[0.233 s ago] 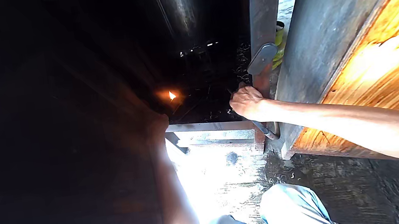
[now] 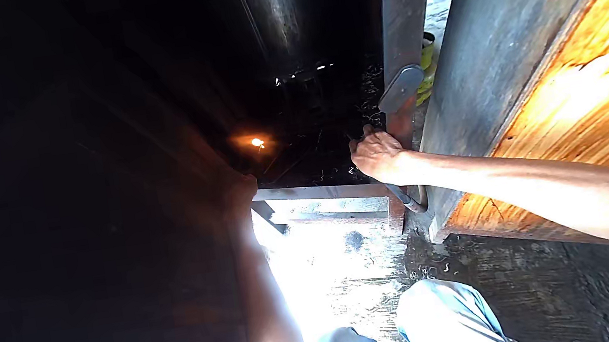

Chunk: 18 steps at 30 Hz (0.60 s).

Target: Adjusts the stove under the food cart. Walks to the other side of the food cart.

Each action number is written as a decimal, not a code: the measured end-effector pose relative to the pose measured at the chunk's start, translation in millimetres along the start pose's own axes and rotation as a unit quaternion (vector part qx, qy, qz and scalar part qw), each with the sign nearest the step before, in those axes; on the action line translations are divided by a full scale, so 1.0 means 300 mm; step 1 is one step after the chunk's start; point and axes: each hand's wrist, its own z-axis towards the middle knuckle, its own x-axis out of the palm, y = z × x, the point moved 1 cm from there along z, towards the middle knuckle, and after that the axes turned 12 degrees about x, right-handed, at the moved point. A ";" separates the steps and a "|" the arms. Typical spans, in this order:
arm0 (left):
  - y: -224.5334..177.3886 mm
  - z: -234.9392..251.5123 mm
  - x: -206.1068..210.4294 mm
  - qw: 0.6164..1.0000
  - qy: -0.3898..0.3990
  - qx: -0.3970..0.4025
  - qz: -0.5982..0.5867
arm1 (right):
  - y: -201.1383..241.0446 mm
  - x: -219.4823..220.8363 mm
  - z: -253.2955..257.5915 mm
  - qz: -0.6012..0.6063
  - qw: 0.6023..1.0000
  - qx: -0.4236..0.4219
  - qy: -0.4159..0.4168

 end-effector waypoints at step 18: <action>0.038 0.007 0.017 1.000 -0.023 -0.006 0.005 | 0.024 -0.017 0.003 0.004 0.999 0.026 0.023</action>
